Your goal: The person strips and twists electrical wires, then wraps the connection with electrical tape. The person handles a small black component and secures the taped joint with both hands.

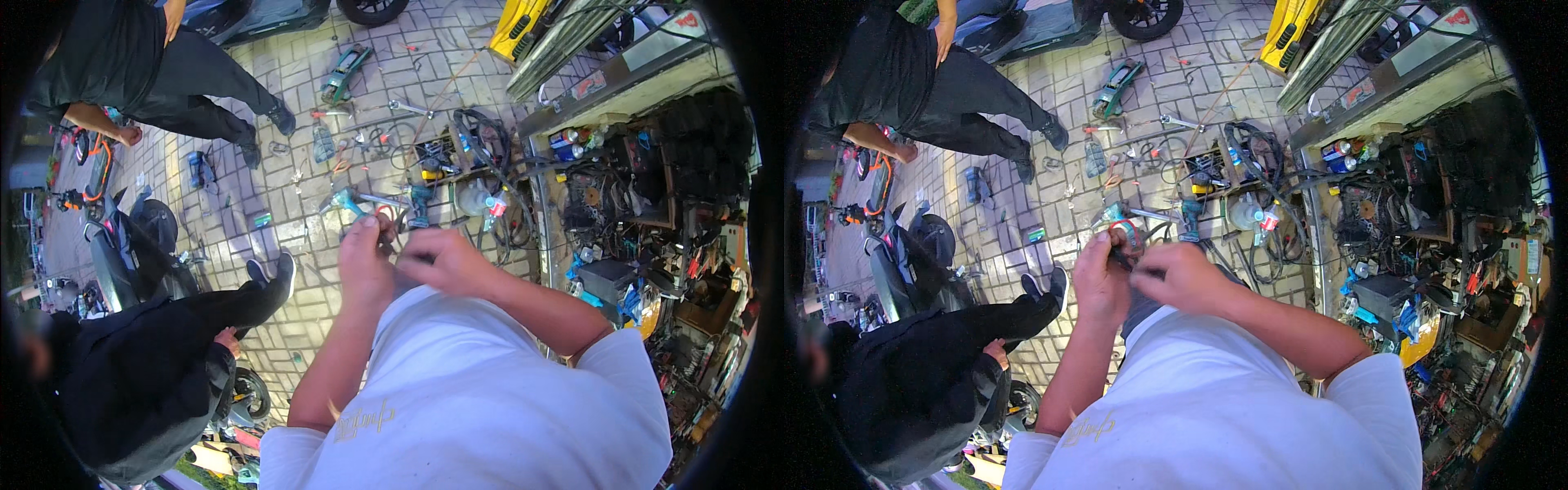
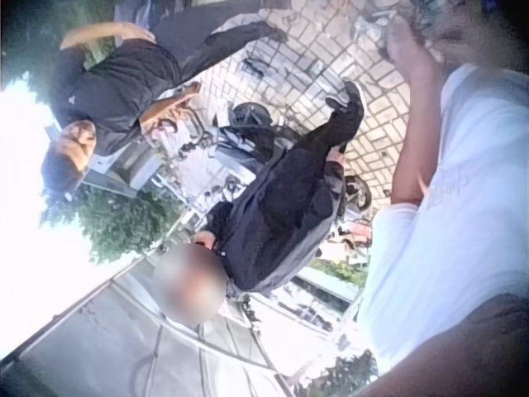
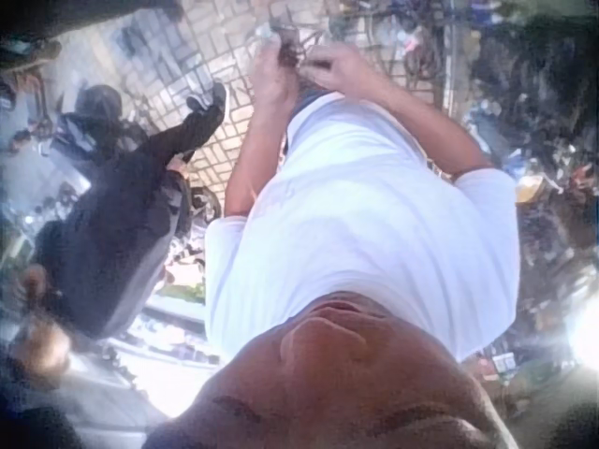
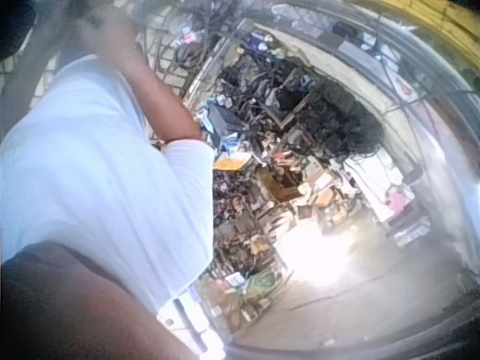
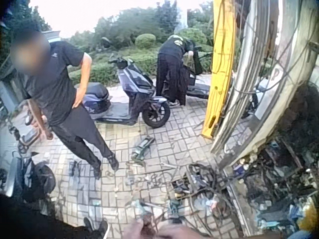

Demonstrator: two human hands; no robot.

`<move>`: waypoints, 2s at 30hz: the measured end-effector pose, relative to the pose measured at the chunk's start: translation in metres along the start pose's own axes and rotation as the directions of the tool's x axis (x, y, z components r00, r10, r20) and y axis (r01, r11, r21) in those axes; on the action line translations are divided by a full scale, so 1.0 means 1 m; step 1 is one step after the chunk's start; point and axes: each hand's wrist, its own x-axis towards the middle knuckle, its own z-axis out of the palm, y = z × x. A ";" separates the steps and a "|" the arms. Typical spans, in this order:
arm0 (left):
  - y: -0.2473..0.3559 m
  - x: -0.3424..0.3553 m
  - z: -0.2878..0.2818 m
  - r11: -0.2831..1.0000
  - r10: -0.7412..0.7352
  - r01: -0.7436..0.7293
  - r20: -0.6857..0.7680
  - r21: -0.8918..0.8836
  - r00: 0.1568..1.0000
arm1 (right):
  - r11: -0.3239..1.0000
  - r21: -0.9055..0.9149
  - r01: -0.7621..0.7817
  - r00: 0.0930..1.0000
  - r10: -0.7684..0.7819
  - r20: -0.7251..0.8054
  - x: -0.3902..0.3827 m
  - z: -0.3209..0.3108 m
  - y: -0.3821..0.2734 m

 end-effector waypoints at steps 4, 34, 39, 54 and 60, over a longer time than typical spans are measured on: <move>0.007 -0.010 0.000 0.995 -0.025 0.024 0.005 0.092 1.000 | 0.966 -0.214 0.142 0.935 -0.202 -0.290 0.009 -0.015 -0.008; 0.031 -0.019 0.012 0.833 -0.153 -0.054 0.323 0.551 0.934 | 0.455 -0.670 0.587 0.660 -0.748 0.070 0.020 -0.033 0.008; 0.033 -0.014 0.010 0.831 -0.141 -0.034 0.271 0.555 0.952 | 0.382 -0.703 0.600 0.637 -0.759 0.131 0.019 -0.038 0.004; 0.009 -0.003 0.011 0.582 0.362 -0.538 0.398 0.610 0.843 | 0.951 -0.286 0.120 0.965 -0.180 -0.192 0.014 -0.021 -0.013; 0.016 -0.005 0.014 0.283 0.522 -0.762 0.573 0.582 0.631 | 0.552 0.558 -0.620 0.783 0.481 0.394 0.028 -0.040 -0.022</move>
